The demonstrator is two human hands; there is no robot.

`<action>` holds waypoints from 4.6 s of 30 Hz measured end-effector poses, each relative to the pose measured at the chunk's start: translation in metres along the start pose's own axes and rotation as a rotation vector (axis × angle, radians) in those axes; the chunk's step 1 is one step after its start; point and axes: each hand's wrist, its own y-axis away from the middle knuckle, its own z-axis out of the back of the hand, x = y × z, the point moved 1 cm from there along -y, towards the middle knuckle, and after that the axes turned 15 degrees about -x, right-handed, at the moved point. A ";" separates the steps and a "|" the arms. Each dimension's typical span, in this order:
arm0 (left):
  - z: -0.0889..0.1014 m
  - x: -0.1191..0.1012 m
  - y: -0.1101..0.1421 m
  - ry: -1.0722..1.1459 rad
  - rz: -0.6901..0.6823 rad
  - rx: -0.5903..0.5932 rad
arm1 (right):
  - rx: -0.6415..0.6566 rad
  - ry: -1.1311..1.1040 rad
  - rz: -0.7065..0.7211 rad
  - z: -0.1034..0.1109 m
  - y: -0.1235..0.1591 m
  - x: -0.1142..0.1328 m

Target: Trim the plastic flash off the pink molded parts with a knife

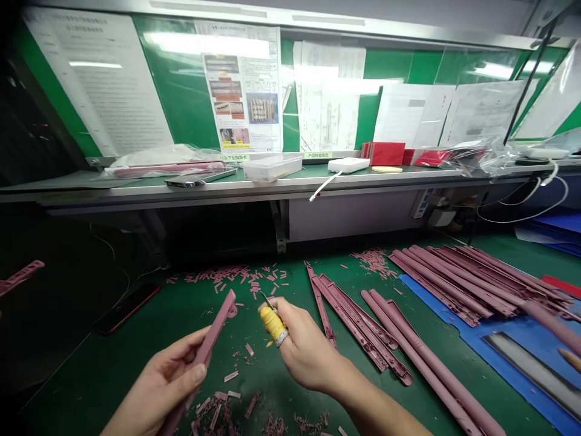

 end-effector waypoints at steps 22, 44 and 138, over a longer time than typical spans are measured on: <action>-0.034 0.007 0.006 0.416 0.333 -0.154 | -0.082 0.762 0.325 -0.036 -0.026 -0.001; -0.023 0.007 -0.037 0.296 0.164 -0.195 | -0.112 0.217 0.224 -0.049 -0.027 -0.018; -0.008 -0.033 0.004 0.493 -0.606 -0.135 | 0.043 -0.076 -0.013 -0.049 0.028 0.007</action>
